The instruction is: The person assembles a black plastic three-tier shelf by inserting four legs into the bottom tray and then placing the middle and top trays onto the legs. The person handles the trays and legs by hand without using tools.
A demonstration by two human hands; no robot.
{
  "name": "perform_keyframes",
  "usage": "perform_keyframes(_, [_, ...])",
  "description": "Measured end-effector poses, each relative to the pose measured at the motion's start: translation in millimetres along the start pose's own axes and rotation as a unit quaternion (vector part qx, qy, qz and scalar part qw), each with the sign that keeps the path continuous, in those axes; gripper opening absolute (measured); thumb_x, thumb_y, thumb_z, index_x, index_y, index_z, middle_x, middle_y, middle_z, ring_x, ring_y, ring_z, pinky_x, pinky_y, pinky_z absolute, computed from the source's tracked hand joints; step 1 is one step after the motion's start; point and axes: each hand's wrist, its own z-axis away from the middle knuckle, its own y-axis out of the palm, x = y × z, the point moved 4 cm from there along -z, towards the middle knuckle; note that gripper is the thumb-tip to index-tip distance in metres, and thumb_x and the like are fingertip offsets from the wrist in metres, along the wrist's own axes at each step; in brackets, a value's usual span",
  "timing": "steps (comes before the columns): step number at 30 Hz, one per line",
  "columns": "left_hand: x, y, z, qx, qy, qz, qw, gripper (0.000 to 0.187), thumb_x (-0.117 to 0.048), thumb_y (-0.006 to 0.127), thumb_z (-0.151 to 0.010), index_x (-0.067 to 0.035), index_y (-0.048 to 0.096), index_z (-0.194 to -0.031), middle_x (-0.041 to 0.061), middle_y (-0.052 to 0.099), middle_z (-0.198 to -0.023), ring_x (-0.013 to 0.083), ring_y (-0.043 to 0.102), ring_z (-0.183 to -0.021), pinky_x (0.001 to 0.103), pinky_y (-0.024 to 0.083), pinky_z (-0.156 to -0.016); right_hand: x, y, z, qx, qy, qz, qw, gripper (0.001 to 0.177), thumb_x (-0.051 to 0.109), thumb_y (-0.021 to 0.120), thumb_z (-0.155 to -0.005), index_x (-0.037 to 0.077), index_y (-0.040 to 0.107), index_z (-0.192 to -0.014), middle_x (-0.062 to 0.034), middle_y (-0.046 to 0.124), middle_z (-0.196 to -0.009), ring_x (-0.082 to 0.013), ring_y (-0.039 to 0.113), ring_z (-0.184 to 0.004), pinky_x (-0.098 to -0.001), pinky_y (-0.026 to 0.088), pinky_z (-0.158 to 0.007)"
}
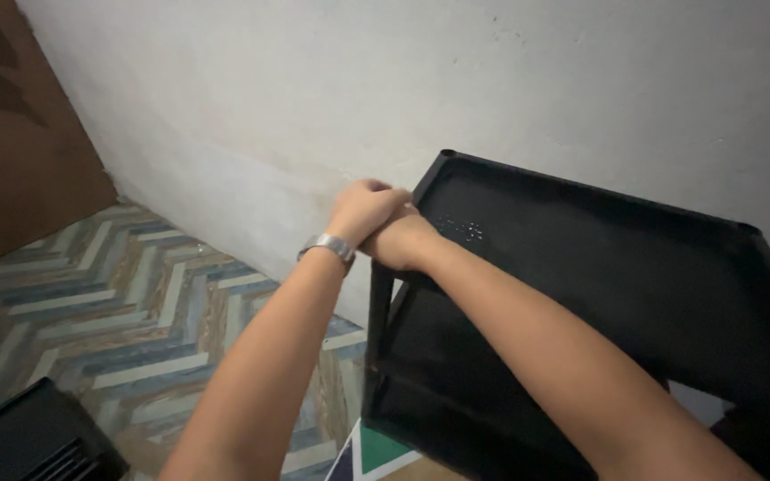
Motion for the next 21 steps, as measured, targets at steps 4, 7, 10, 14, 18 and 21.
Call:
perform_keyframes(4, [0, 5, -2, -0.003, 0.019, 0.039, 0.999, 0.054, -0.045, 0.071, -0.079, -0.002, 0.075, -0.111, 0.016, 0.077, -0.106, 0.0250, 0.074, -0.098, 0.035, 0.057, -0.088, -14, -12, 14, -0.073, 0.083, -0.140, 0.984, 0.038, 0.032, 0.072, -0.085, 0.003, 0.072, -0.109, -0.0184, 0.072, -0.113, -0.0338, 0.067, -0.108, -0.0428, 0.053, -0.092])
perform_keyframes(7, [6, 13, -3, 0.002, 0.024, 0.068, 0.997, 0.057, -0.050, 0.069, -0.082, 0.000, 0.076, -0.109, 0.016, 0.079, -0.103, 0.0240, 0.076, -0.097, 0.034, 0.057, -0.087, -27, -27, 32, -0.119, 0.025, -0.290, 0.949, 0.039, 0.027, 0.071, -0.081, 0.002, 0.069, -0.111, -0.0167, 0.075, -0.108, -0.0315, 0.072, -0.103, -0.0418, 0.056, -0.091])
perform_keyframes(10, [20, 23, -9, 0.024, 0.013, 0.063, 0.998, 0.059, -0.051, 0.068, -0.086, 0.003, 0.076, -0.110, 0.018, 0.079, -0.101, 0.0259, 0.076, -0.095, 0.036, 0.058, -0.084, -52, -43, 48, -0.111, 0.047, -0.173, 0.978, 0.038, 0.035, 0.068, -0.090, 0.004, 0.072, -0.112, -0.0171, 0.074, -0.111, -0.0320, 0.073, -0.106, -0.0413, 0.058, -0.093])
perform_keyframes(14, [41, 42, -22, 0.051, 0.001, 0.000, 0.999, 0.055, -0.043, 0.071, -0.086, 0.006, 0.075, -0.111, 0.020, 0.078, -0.103, 0.0283, 0.077, -0.095, 0.036, 0.058, -0.086, -99, -59, 93, -0.096, 0.112, -0.114, 0.982, 0.045, 0.049, 0.070, -0.087, 0.015, 0.075, -0.115, -0.0154, 0.070, -0.119, -0.0321, 0.063, -0.116, -0.0448, 0.050, -0.099])
perform_keyframes(18, [58, 54, -36, 0.040, -0.023, -0.063, 0.997, 0.048, -0.033, 0.072, -0.086, 0.006, 0.073, -0.114, 0.023, 0.076, -0.106, 0.0330, 0.074, -0.100, 0.040, 0.056, -0.089, -159, -70, 149, -0.035, 0.263, -0.091, 0.960, 0.048, 0.055, 0.069, -0.085, 0.019, 0.074, -0.117, -0.0131, 0.065, -0.127, -0.0309, 0.057, -0.124, -0.0483, 0.045, -0.103])
perform_keyframes(21, [66, 57, -42, 0.039, -0.034, -0.102, 0.993, 0.045, -0.031, 0.073, -0.088, 0.005, 0.073, -0.115, 0.024, 0.074, -0.109, 0.0348, 0.072, -0.104, 0.042, 0.055, -0.092, -204, -78, 203, -0.038, 0.287, -0.071, 0.955, 0.049, 0.055, 0.070, -0.083, 0.019, 0.077, -0.115, -0.0134, 0.067, -0.127, -0.0319, 0.059, -0.125, -0.0468, 0.045, -0.106])
